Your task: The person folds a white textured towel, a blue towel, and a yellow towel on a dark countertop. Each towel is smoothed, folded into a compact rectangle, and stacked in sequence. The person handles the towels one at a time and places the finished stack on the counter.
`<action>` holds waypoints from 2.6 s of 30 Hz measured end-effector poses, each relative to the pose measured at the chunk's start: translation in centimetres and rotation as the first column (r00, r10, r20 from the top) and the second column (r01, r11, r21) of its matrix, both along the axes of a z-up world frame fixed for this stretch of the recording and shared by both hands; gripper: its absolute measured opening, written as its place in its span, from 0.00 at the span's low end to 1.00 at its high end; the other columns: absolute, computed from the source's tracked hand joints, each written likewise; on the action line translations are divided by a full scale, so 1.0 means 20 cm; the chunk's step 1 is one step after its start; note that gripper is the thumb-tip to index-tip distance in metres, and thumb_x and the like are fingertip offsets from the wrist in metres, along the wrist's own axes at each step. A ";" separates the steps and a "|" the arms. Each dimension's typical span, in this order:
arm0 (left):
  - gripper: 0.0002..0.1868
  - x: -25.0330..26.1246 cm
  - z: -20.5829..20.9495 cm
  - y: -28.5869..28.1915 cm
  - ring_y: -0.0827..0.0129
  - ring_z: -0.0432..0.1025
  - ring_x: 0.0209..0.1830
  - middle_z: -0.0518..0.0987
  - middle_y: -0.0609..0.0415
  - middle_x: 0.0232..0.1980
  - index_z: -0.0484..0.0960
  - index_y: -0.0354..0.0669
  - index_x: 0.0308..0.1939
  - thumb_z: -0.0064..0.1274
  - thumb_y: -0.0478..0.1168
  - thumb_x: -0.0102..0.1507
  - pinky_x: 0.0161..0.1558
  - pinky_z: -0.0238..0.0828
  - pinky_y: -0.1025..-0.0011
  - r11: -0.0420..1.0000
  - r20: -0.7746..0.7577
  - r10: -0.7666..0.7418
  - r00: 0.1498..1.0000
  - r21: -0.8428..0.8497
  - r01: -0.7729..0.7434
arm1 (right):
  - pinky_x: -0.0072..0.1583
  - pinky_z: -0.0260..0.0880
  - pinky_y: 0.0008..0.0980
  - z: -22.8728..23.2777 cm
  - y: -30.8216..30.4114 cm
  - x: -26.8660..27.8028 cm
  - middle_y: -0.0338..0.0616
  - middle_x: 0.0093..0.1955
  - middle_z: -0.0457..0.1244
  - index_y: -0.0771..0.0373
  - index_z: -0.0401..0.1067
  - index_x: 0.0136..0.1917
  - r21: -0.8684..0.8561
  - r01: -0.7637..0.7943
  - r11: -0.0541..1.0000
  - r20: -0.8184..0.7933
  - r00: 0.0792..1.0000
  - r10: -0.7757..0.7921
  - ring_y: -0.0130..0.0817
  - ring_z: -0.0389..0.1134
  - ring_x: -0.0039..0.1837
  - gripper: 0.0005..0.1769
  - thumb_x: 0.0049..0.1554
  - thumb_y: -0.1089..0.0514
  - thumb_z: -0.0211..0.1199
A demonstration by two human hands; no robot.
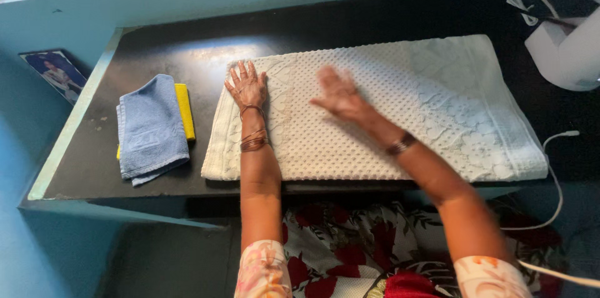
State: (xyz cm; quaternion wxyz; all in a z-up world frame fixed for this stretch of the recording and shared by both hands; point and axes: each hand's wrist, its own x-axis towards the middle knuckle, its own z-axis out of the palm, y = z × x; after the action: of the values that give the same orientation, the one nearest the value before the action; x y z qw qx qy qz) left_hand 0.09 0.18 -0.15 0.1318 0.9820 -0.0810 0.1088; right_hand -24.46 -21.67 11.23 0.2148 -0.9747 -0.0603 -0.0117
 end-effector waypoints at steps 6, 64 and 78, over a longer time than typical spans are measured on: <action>0.35 0.01 0.00 0.01 0.52 0.37 0.84 0.45 0.58 0.85 0.54 0.60 0.80 0.29 0.64 0.71 0.76 0.25 0.40 1.000 0.013 -0.007 1.000 0.006 0.007 | 0.82 0.20 0.43 0.06 0.22 0.01 0.53 0.86 0.27 0.66 0.30 0.83 -0.056 -0.081 0.995 0.014 0.997 0.082 0.41 0.24 0.86 0.49 0.65 0.27 0.31; 0.45 -0.68 0.29 -0.67 0.67 0.80 0.27 0.86 0.44 0.43 0.69 0.44 0.74 0.34 0.73 0.67 0.45 0.76 0.64 0.469 0.026 -0.830 0.557 -0.508 0.723 | 0.49 0.77 0.48 0.12 -0.85 -0.61 0.55 0.54 0.68 0.62 0.59 0.75 0.555 0.436 0.709 -0.265 0.900 -0.346 0.44 0.72 0.50 0.33 0.59 0.52 0.59; 0.38 -0.60 0.15 -0.66 0.61 0.78 0.47 0.81 0.45 0.48 0.69 0.37 0.63 0.54 0.63 0.62 0.39 0.80 0.63 0.274 -0.136 -0.861 0.491 -0.936 0.221 | 0.64 0.74 0.41 -0.22 -0.28 0.03 0.63 0.64 0.62 0.77 0.52 0.74 0.571 0.073 0.817 -0.129 0.992 0.002 0.47 0.69 0.63 0.47 0.59 0.45 0.70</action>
State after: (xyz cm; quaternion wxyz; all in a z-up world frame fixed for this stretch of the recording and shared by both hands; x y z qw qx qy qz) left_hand -11.92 -12.98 2.81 0.6270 0.6541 -0.3299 -0.2650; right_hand -23.83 -27.24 6.74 0.5017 -0.8643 -0.0225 0.0269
